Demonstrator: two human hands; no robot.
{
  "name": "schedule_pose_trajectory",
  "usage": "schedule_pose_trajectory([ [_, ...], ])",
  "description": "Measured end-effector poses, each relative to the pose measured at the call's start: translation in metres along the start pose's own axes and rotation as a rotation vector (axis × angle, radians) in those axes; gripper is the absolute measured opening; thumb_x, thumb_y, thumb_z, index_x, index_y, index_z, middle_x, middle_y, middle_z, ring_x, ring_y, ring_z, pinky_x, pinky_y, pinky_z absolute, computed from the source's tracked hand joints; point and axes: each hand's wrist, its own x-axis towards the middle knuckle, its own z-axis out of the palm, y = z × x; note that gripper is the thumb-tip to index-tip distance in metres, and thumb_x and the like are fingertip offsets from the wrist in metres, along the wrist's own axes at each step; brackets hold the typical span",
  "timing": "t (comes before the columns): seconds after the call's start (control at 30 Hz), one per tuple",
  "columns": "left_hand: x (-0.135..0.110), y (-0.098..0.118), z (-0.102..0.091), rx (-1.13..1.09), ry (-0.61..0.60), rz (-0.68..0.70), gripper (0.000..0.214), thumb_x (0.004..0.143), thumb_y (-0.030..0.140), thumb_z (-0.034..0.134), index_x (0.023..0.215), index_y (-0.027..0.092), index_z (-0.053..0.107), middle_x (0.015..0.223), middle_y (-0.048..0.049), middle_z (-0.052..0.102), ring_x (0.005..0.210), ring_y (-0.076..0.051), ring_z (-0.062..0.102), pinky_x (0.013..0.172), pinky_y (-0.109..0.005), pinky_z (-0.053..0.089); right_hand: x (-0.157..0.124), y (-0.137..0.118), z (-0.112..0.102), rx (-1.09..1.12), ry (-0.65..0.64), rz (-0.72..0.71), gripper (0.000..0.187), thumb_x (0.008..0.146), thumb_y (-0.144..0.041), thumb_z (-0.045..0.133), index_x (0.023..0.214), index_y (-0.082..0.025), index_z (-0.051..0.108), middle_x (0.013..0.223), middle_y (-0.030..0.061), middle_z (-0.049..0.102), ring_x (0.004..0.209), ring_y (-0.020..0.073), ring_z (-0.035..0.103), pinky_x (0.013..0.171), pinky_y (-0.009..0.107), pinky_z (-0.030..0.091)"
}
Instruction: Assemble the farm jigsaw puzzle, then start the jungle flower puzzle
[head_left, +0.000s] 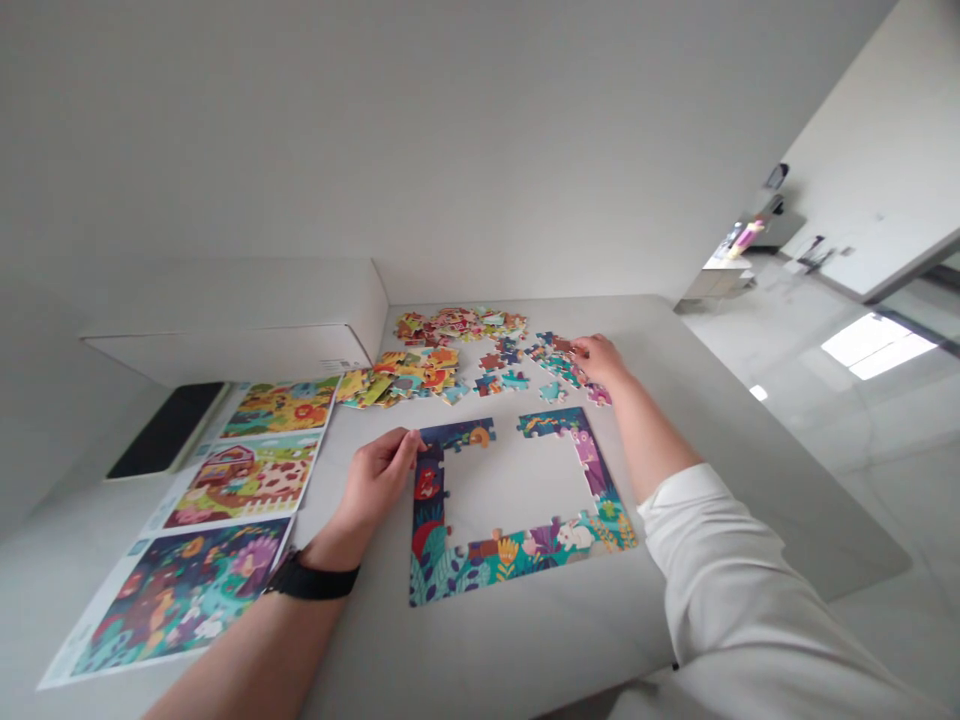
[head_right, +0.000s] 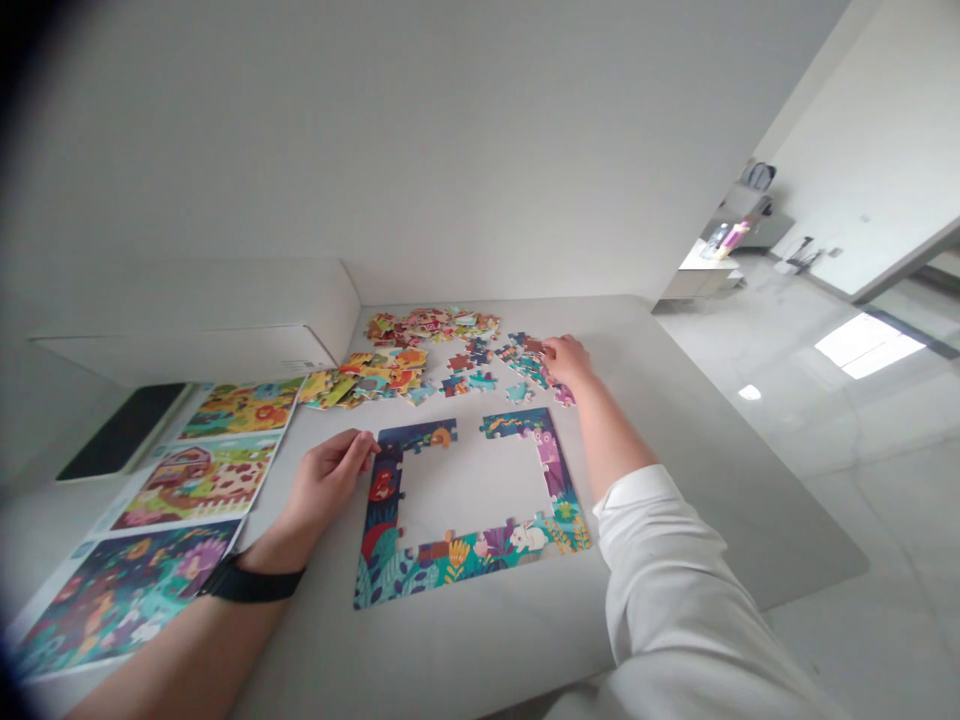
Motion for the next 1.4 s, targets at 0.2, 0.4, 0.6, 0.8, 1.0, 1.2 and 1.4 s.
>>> schedule_pose_trajectory([
  [0.2,0.000,0.001,0.000,0.005,-0.027,0.000,0.048,0.102,0.056,0.052,0.077,0.019,0.070,0.061,0.0007,0.059,0.056,-0.014,0.052,0.056,-0.026,0.040,-0.004,0.007,-0.017,-0.063,-0.006,0.115,0.035,0.089,-0.017,0.070,0.121,-0.024,0.081,0.126,0.0143,0.074,0.111,0.0301,0.071,0.107,0.046,0.055],
  [0.4,0.000,-0.002,0.000,0.032,-0.053,0.003,0.050,0.102,0.059,0.052,0.080,0.020,0.071,0.063,-0.0003,0.063,0.058,-0.015,0.055,0.059,-0.027,0.041,-0.009,-0.030,-0.006,-0.030,-0.115,-0.222,0.049,0.099,-0.033,0.067,0.147,-0.026,0.068,0.156,0.0097,0.062,0.145,0.0277,0.055,0.123,0.045,0.042],
  [0.6,-0.001,-0.001,0.000,0.040,-0.057,-0.011,0.048,0.102,0.059,0.052,0.080,0.020,0.071,0.063,-0.0003,0.063,0.060,-0.016,0.056,0.060,-0.028,0.042,-0.015,-0.028,-0.015,-0.129,-0.111,-0.056,0.034,0.101,-0.046,0.065,0.126,-0.028,0.080,0.142,0.0084,0.072,0.133,0.0297,0.063,0.118,0.045,0.045],
  [0.8,-0.001,-0.001,0.000,0.035,-0.068,-0.002,0.049,0.101,0.060,0.053,0.080,0.020,0.071,0.063,0.0000,0.061,0.061,-0.017,0.056,0.061,-0.028,0.042,-0.014,-0.013,-0.025,-0.164,-0.042,0.123,0.029,0.100,-0.032,0.061,0.118,-0.023,0.081,0.127,0.0137,0.075,0.116,0.0290,0.068,0.104,0.041,0.052],
  [1.0,-0.001,-0.001,0.000,0.026,-0.079,-0.006,0.050,0.101,0.061,0.052,0.080,0.020,0.070,0.063,-0.0003,0.061,0.061,-0.017,0.057,0.060,-0.029,0.042,-0.013,-0.011,-0.025,-0.112,-0.026,0.146,0.031,0.096,-0.029,0.069,0.124,-0.023,0.080,0.126,0.0157,0.077,0.119,0.0342,0.069,0.106,0.051,0.054],
  [1.2,-0.001,-0.003,0.001,0.046,-0.090,0.000,0.051,0.101,0.062,0.051,0.080,0.020,0.071,0.064,-0.0006,0.061,0.061,-0.017,0.056,0.061,-0.029,0.041,-0.011,-0.015,-0.017,0.265,-0.147,-0.058,0.044,0.091,-0.012,0.067,0.133,-0.022,0.076,0.125,0.0081,0.081,0.108,0.0197,0.076,0.104,0.035,0.057],
  [1.4,-0.001,-0.002,0.001,0.068,-0.083,0.004,0.050,0.101,0.061,0.051,0.079,0.020,0.072,0.063,-0.0009,0.062,0.060,-0.017,0.056,0.059,-0.029,0.040,-0.006,-0.008,-0.026,0.072,-0.096,0.077,0.047,0.087,-0.008,0.067,0.132,-0.020,0.077,0.134,0.0116,0.077,0.111,0.0237,0.076,0.106,0.036,0.055],
])
